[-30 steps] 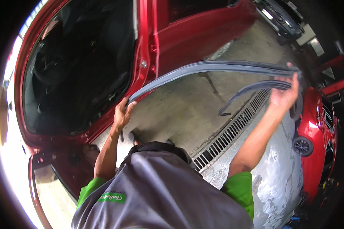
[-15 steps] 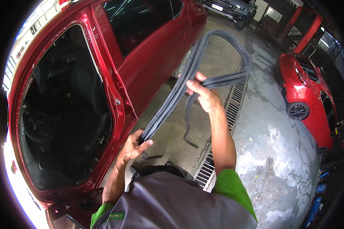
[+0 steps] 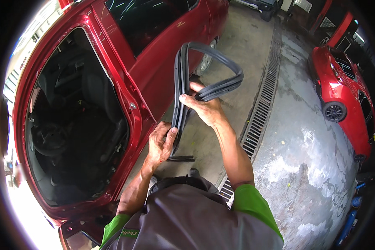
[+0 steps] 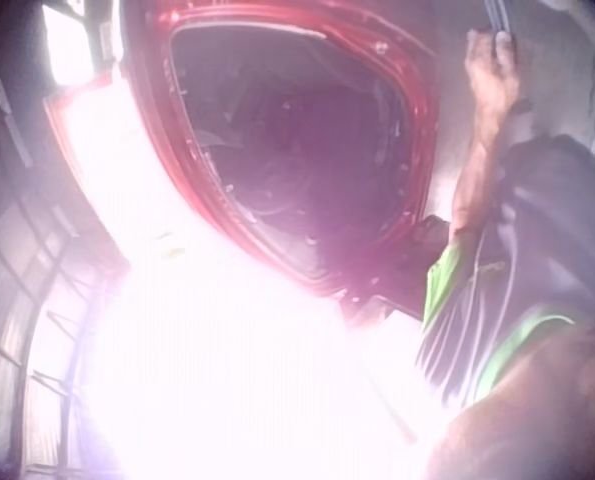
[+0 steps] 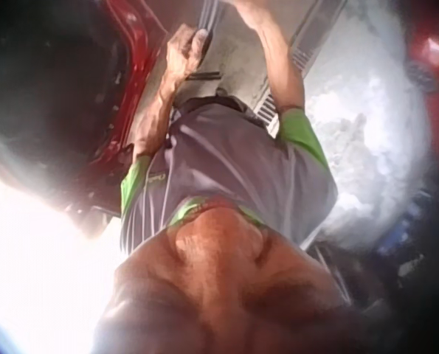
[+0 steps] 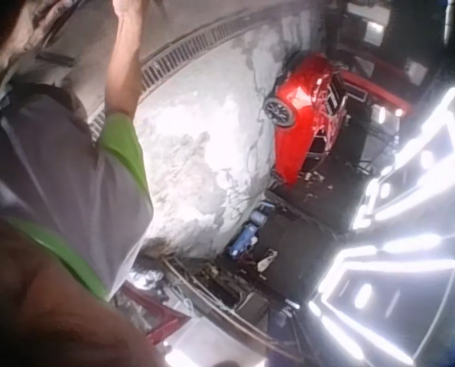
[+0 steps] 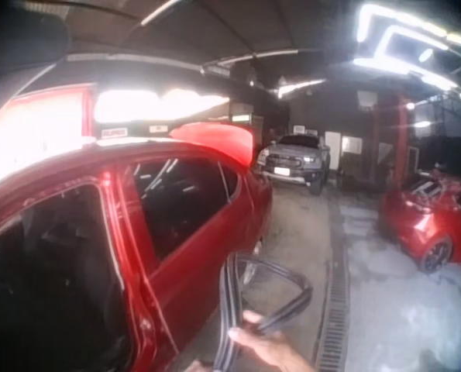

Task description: The person installs a black rubber weather seal strip along the perimeter of a red car door frame. They align the seal with the door's edge and press it into place by hand, working around the top and side sections of the door opening.

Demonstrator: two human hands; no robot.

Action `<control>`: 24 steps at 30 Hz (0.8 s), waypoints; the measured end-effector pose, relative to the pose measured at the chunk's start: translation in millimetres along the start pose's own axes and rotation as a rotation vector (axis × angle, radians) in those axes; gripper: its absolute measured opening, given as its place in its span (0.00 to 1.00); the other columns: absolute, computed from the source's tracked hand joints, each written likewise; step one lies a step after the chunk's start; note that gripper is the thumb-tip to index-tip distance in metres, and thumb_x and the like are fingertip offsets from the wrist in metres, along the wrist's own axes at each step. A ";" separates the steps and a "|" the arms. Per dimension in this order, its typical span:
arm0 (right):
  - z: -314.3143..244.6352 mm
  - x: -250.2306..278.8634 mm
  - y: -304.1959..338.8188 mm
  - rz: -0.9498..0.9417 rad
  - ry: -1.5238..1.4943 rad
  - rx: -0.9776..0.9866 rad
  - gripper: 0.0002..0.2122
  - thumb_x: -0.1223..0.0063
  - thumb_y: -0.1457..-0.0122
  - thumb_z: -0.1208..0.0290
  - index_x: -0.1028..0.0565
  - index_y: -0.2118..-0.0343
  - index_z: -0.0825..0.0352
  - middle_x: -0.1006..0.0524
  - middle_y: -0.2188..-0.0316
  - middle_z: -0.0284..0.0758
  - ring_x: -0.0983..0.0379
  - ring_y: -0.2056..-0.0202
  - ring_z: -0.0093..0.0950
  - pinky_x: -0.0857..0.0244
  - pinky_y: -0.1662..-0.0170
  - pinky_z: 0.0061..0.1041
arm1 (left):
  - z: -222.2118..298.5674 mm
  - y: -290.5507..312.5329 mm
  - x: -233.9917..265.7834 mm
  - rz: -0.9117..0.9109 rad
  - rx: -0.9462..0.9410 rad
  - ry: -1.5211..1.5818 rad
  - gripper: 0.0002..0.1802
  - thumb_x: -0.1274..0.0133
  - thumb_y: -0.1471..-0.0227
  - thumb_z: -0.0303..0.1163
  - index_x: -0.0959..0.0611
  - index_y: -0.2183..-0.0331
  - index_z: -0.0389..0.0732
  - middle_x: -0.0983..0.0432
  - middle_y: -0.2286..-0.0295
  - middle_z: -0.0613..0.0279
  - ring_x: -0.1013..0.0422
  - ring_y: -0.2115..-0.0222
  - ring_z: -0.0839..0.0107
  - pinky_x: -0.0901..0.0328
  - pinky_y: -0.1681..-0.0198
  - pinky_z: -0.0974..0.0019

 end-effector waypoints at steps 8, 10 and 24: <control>-4.0 -14.5 -3.4 0.001 -0.003 0.067 0.19 0.44 0.37 0.68 0.23 0.44 0.69 0.21 0.66 0.27 0.28 0.66 0.16 0.33 0.62 0.19 | -2.2 5.3 5.8 0.068 -0.025 0.068 0.09 0.47 0.35 0.28 0.20 0.67 0.34 0.26 0.74 0.52 0.28 0.73 0.54 0.33 0.66 0.57; -3.8 -15.1 -5.9 -0.007 -0.004 0.064 0.19 0.45 0.37 0.68 0.23 0.44 0.70 0.20 0.65 0.29 0.27 0.66 0.16 0.33 0.62 0.19 | -5.7 7.9 7.5 0.073 0.006 0.075 0.08 0.47 0.36 0.28 0.21 0.67 0.34 0.26 0.74 0.52 0.28 0.73 0.54 0.33 0.67 0.57; 30.6 -44.7 -7.4 -0.967 0.429 -0.191 0.15 0.38 0.36 0.61 0.17 0.56 0.68 0.20 0.72 0.30 0.26 0.70 0.19 0.31 0.62 0.21 | -6.3 -12.2 47.8 0.136 0.347 1.159 0.30 0.51 0.32 0.48 0.30 0.38 0.38 0.24 0.48 0.55 0.27 0.50 0.65 0.33 0.44 0.58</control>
Point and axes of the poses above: each hand's wrist, its own y-axis away from the middle knuckle, its own x-axis out of the back of the hand, z = x × y, the point moved 4 cm from there along -y, towards the middle knuckle
